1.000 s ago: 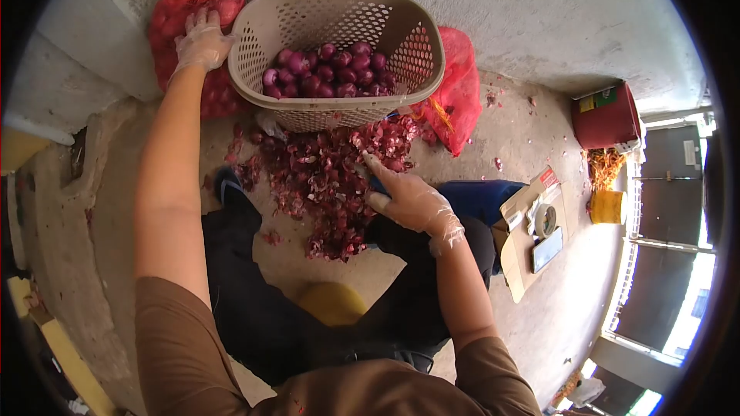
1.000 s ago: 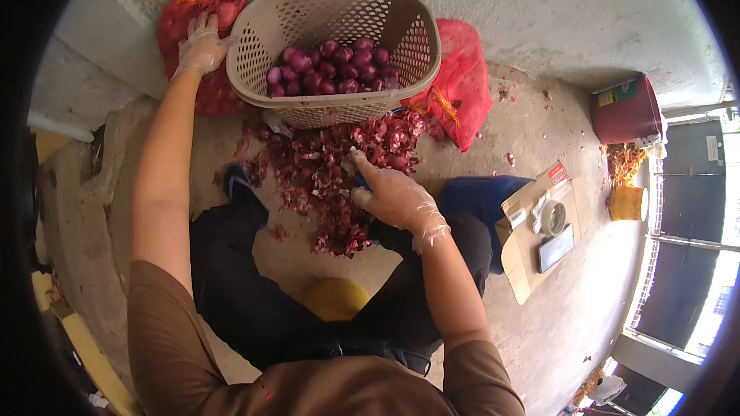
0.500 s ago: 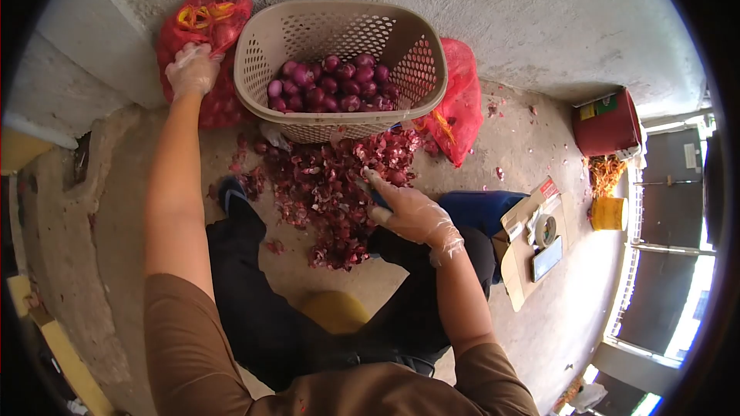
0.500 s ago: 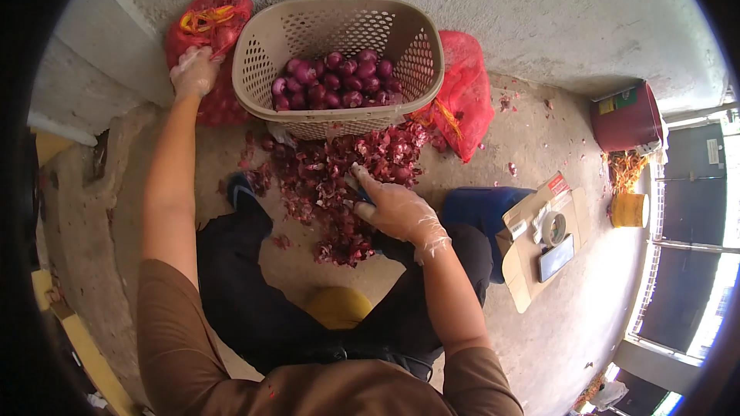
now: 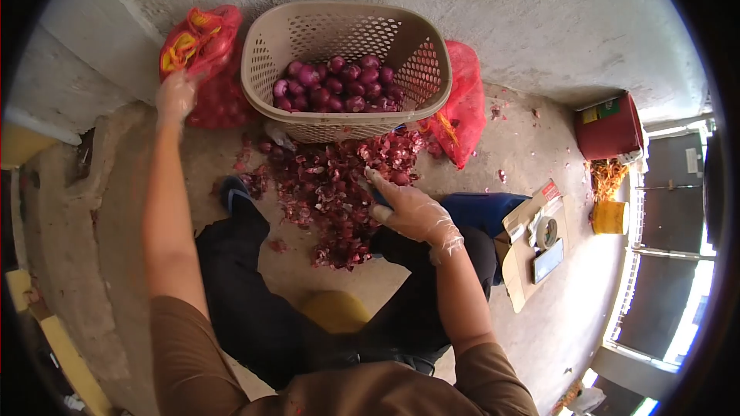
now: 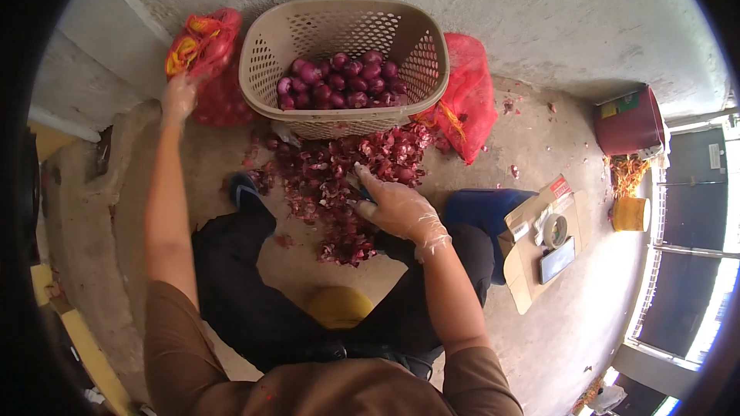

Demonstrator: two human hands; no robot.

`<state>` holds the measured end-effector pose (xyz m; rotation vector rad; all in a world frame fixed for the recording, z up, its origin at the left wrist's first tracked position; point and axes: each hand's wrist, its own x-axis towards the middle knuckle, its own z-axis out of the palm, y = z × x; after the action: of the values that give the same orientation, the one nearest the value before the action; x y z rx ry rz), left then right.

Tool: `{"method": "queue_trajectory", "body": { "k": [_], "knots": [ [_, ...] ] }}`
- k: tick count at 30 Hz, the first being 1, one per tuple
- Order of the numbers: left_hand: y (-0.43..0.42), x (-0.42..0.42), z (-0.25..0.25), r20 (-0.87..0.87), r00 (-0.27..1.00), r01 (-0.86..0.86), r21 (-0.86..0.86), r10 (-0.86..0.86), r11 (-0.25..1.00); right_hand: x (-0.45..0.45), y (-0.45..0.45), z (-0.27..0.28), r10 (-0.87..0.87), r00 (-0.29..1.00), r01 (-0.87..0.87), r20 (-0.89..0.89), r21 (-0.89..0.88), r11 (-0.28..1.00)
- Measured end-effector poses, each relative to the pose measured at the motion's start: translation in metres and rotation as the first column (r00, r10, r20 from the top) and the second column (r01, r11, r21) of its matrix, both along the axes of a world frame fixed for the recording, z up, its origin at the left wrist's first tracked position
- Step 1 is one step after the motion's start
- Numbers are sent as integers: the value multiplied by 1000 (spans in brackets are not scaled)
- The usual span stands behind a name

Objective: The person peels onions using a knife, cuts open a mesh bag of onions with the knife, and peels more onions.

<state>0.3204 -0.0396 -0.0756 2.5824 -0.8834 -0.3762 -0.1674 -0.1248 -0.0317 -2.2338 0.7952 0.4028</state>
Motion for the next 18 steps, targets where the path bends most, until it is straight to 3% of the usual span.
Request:
{"method": "queue_trajectory", "body": {
  "k": [1, 3, 6, 7, 10, 13, 18],
  "knots": [
    [7, -3, -14, -57, 995, -97, -204, 87, 974, 3, 1, 4, -1, 1000, 1, -31, 3, 1000],
    [20, -11, -53, -223, 952, -301, -558, 210, 773, 6, 3, 5, -1, 999, 2, -37, 24, 1000],
    [46, -38, -43, -537, 840, -476, -660, 79, 581, 5, 6, -1, 26, 1000, -26, -7, 29, 999],
    [45, -58, -39, -551, 827, -538, -722, 109, 435, 4, 6, -2, 35, 999, -36, 16, 23, 999],
    [63, -101, -31, -644, 752, -638, -661, 139, 394, 7, 5, 7, 51, 999, -51, -3, 20, 998],
    [69, -134, -25, -521, 845, -488, -656, 122, 576, 11, 5, 8, 39, 999, -39, 31, 23, 999],
    [76, -194, 18, -627, 778, -524, -613, 40, 591, 14, 2, -5, 23, 987, -24, 161, 6, 1000]
  ]
}}
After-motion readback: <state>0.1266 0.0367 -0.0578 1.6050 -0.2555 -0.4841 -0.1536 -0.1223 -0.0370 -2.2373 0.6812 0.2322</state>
